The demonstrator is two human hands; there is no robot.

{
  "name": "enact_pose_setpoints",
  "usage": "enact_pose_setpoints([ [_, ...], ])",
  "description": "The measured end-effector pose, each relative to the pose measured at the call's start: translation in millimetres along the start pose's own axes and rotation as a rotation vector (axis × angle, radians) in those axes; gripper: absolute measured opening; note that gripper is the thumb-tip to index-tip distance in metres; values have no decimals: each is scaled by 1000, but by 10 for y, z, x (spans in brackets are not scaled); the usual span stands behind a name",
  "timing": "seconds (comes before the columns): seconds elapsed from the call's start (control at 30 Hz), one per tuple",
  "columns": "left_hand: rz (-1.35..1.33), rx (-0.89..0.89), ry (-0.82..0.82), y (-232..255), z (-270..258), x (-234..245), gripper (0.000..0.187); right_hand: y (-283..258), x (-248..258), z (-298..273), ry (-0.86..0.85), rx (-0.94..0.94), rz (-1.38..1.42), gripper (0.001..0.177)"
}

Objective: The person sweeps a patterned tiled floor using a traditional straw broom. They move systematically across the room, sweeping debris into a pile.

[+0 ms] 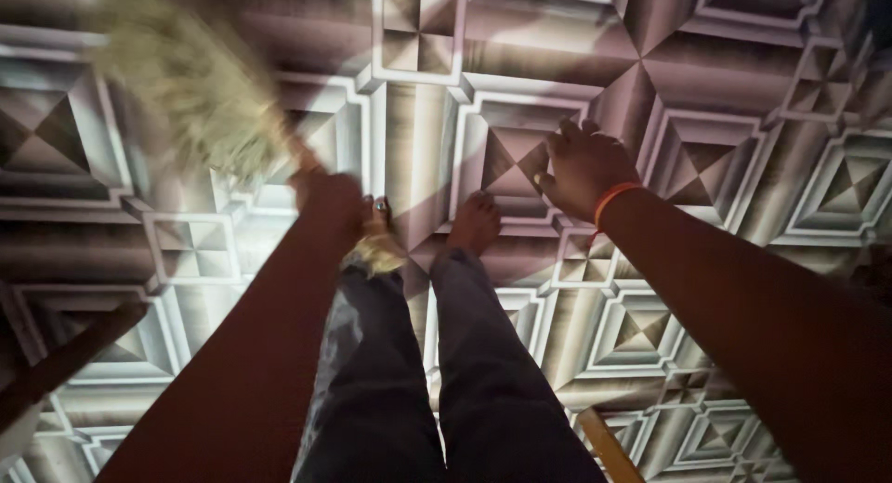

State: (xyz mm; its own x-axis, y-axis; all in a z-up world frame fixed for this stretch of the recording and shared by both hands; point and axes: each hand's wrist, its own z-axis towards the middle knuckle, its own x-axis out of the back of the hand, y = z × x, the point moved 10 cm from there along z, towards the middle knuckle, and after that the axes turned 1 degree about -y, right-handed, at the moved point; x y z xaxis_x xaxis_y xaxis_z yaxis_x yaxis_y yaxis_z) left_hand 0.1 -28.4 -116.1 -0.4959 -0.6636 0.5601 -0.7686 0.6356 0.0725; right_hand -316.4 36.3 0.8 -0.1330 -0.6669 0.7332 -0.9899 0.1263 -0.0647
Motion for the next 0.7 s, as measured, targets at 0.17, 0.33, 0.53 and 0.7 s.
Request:
enact_pose_setpoints([
  [0.17,112,-76,-54,688,437,608,25,-211,112,42,168,94,1,51],
  [0.33,-119,-311,416,432,-19,1236,24,-346,153,135,15,22,53,43],
  [0.53,-1488,478,268,-907,-832,1053,47,-486,407,110,299,170,63,54],
  [0.7,-1219,679,477,-1555,-1149,1026,42,-383,237,56,201,105,-51,47],
])
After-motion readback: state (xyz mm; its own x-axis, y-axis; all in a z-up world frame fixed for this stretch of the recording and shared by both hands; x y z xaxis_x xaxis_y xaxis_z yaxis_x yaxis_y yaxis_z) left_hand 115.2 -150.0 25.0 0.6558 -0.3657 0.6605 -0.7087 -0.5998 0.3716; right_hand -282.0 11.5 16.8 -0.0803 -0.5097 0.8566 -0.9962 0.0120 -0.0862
